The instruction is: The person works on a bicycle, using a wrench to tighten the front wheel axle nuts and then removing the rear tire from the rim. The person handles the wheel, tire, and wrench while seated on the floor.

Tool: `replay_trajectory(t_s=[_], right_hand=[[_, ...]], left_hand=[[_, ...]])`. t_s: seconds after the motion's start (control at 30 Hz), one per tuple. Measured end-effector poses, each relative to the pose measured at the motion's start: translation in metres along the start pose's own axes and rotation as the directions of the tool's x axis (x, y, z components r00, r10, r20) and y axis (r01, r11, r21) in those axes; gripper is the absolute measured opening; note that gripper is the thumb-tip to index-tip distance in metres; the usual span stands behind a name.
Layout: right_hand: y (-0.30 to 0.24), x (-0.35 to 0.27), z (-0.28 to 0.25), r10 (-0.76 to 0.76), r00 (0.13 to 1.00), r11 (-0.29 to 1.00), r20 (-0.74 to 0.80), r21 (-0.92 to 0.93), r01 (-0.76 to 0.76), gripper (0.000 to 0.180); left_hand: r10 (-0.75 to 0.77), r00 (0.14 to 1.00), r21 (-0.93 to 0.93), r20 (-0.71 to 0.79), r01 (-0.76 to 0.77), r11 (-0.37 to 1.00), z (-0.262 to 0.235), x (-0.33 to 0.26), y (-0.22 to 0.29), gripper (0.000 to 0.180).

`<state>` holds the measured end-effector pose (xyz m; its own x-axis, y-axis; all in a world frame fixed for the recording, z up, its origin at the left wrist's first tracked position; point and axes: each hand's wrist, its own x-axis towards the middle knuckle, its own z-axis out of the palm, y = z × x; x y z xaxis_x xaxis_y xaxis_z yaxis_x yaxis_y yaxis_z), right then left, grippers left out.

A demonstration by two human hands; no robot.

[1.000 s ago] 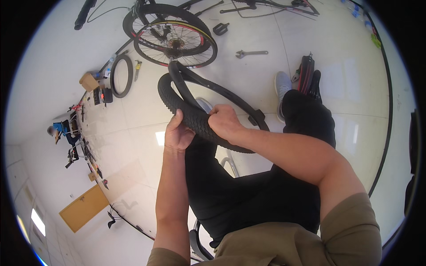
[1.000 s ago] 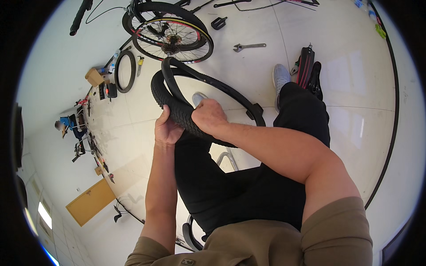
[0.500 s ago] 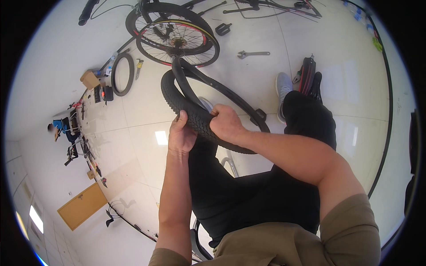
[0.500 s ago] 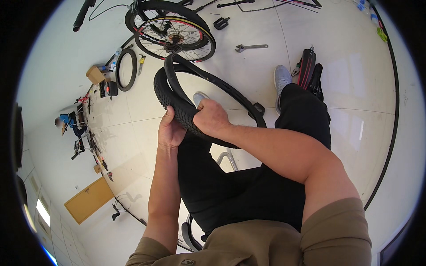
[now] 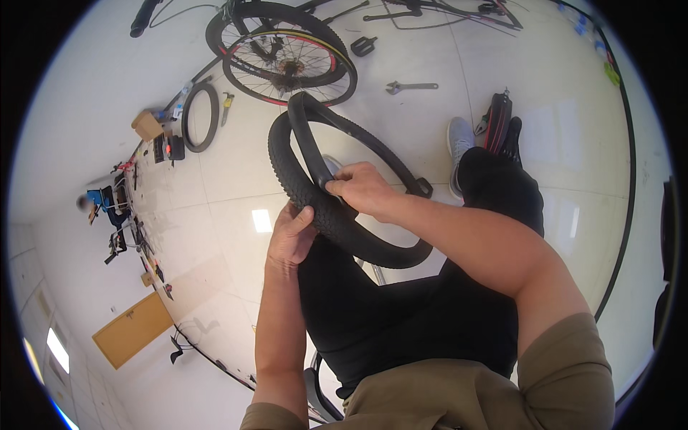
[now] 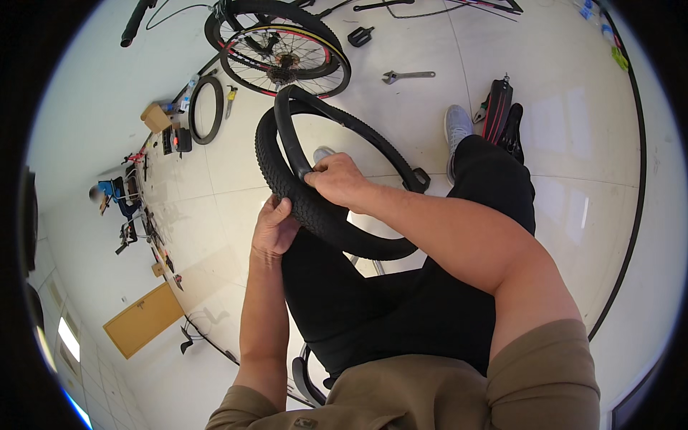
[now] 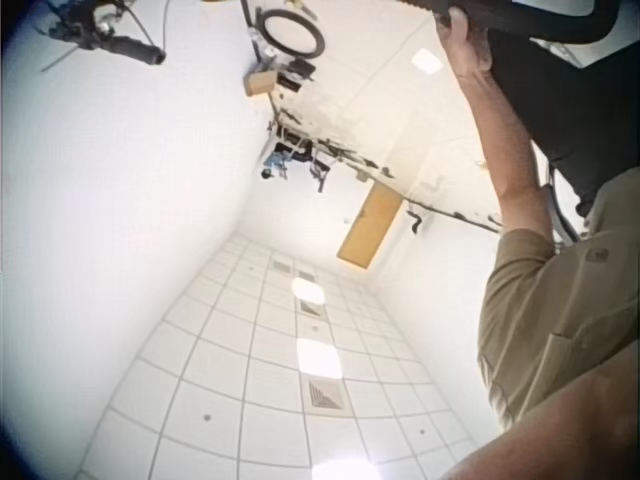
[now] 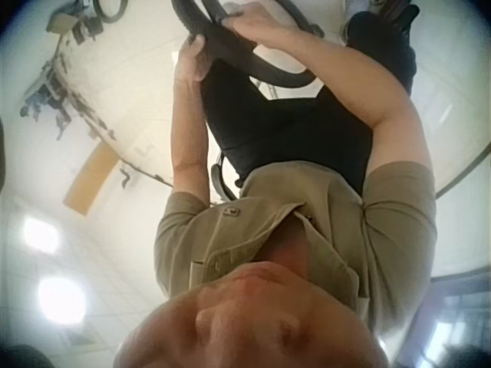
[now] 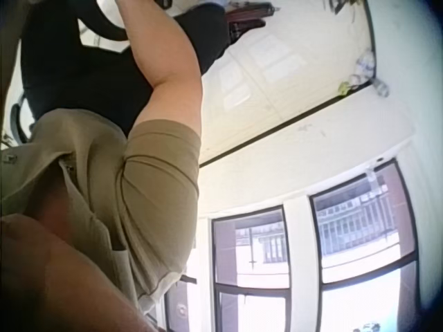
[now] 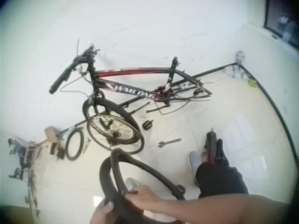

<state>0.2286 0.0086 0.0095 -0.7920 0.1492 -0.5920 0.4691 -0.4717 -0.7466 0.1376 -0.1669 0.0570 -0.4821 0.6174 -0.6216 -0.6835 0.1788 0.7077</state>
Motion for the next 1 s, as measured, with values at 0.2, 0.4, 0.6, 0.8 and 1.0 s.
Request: replay_trajectory(t_s=[0.2,0.4,0.6,0.8,1.0], right_hand=[[0.013,0.004,0.006,-0.058,0.997,0.985,0.044,-0.161,0.064,0.036],[0.012,0.001,0.002,-0.089,0.995,0.982,0.046,-0.165,0.095,0.03],[0.009,0.003,-0.002,-0.042,0.998,0.993,0.046,-0.112,0.047,0.021],[0.005,0.0,-0.001,0.107,0.979,0.994,0.172,-0.04,-0.102,0.018],[0.014,-0.005,0.006,0.227,0.961,0.974,0.158,-0.029,-0.226,0.029]], left_hand=[[-0.066,0.98,-0.095,-0.185,0.049,0.994,-0.014,0.022,0.025,0.038],[-0.043,0.996,-0.09,-0.084,0.036,0.995,-0.01,0.021,0.03,0.029],[-0.023,1.0,-0.038,-0.005,0.023,0.999,-0.002,0.019,0.024,0.045],[0.003,0.999,0.075,-0.054,0.001,0.997,0.004,0.016,0.025,0.041],[-0.054,0.999,0.151,0.007,0.052,0.987,0.014,0.011,0.03,0.052]])
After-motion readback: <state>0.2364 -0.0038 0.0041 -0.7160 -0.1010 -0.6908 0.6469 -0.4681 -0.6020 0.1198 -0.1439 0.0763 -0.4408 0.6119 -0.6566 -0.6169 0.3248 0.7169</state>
